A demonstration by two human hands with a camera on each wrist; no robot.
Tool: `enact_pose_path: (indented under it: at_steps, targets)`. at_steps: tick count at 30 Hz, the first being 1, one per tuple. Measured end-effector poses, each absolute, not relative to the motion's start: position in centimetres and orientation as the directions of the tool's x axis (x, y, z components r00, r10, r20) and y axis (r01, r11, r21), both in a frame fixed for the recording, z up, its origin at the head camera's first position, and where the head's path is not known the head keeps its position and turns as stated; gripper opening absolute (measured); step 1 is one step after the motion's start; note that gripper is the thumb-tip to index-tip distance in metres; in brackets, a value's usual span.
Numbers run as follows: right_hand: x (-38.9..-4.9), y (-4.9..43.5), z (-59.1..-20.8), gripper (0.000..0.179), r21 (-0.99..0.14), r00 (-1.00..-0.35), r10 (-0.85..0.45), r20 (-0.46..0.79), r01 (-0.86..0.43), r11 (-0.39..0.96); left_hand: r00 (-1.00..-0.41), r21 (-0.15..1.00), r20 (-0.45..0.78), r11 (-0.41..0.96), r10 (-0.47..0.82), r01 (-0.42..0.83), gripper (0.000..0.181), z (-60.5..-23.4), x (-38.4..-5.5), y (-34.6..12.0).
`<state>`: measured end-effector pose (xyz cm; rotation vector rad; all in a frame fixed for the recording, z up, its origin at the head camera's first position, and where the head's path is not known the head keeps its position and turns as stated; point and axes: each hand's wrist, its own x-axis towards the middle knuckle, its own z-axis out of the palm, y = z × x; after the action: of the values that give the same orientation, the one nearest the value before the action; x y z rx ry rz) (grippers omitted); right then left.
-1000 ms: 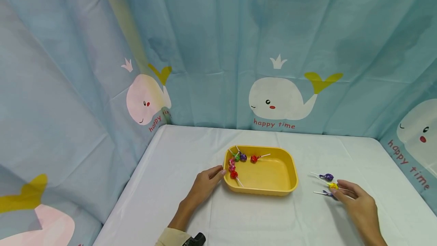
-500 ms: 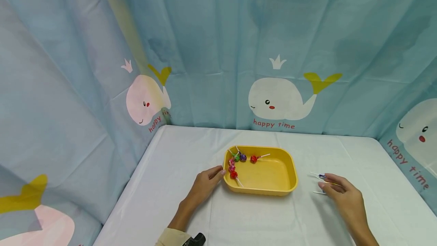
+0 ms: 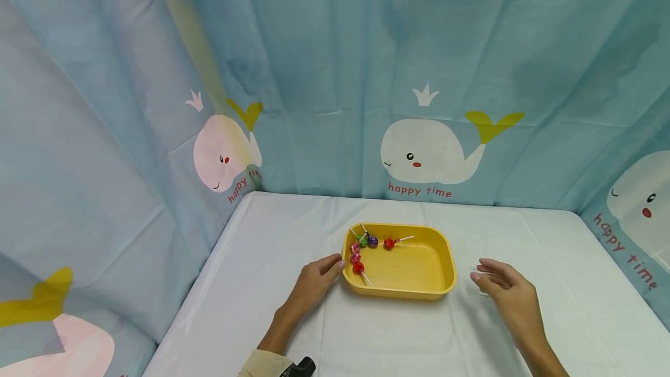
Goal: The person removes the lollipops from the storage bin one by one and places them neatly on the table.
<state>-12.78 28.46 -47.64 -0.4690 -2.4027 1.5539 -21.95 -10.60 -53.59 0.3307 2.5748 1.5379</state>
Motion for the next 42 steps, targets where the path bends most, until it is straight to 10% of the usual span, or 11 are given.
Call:
enact_pose_path:
  at_steps: [42]
  targets:
    - [-16.0,20.7,-47.1,0.051,-0.948,-0.981,0.193,-0.020,0.080,0.309,-0.966,0.867,0.033,0.473,0.257,0.155,0.071,-54.1,-22.2,-10.8]
